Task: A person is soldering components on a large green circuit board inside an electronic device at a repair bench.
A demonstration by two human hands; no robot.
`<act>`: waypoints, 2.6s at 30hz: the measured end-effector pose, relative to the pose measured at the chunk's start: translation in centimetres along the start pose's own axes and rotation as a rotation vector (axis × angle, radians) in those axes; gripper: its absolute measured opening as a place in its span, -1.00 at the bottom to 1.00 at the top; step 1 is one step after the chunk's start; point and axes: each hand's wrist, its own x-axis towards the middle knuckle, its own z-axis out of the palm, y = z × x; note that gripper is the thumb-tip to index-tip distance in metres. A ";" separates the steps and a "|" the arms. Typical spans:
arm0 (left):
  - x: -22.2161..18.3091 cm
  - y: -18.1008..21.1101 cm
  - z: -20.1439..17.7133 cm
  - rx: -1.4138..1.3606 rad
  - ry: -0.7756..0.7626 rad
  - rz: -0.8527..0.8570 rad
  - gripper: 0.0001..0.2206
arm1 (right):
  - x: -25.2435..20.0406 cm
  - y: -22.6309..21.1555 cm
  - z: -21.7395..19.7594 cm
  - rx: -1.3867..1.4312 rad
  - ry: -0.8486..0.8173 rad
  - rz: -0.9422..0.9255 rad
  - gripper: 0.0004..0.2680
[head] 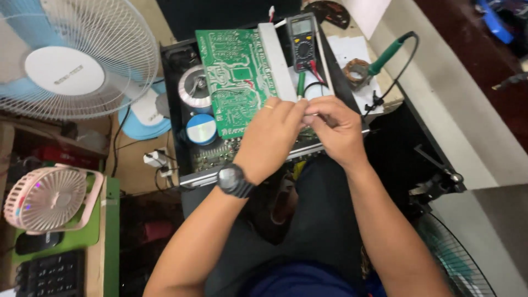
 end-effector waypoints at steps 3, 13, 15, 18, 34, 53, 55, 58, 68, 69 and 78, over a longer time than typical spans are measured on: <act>0.0 -0.2 1.0 0.153 0.093 0.098 -0.78 | -0.3 0.3 -0.7 0.030 -0.046 -0.027 -0.94; 0.7 1.1 1.9 0.310 0.321 0.223 -0.88 | -2.4 1.5 -0.8 0.171 0.002 0.206 -0.76; 0.7 1.7 2.2 0.267 0.351 0.260 -0.83 | -2.2 2.1 -0.4 0.166 -0.037 0.178 -0.80; 0.8 2.7 1.8 0.186 0.369 0.309 -0.80 | -2.0 0.4 -0.1 0.177 -0.122 0.196 -0.76; 0.4 4.0 2.3 0.078 0.437 0.333 -0.74 | -2.1 -0.4 0.3 0.028 -0.135 0.125 -0.72; -1.2 3.2 -1.1 -0.101 0.440 0.387 -0.79 | -4.5 11.1 -6.4 0.819 -0.091 0.437 -0.87; -1.3 2.8 -2.1 -0.122 0.444 0.388 -0.79 | -4.2 11.4 -7.2 0.764 -0.060 0.427 -0.86; -1.3 1.7 -3.2 -0.105 0.433 0.387 -0.80 | -2.5 10.0 -8.2 0.656 0.121 0.494 -0.86; -4.8 -2.7 -2.0 -0.010 0.140 0.312 -0.85 | 1.5 1.9 -7.4 -0.035 0.616 0.376 -0.96; -5.3 -2.9 -1.8 -0.030 0.136 0.271 -0.83 | 1.5 1.8 -7.4 -0.114 0.618 0.345 -0.91; -6.8 -3.0 -1.1 0.014 0.123 0.229 -0.87 | -0.3 5.9 -8.7 -0.379 0.411 0.334 -0.49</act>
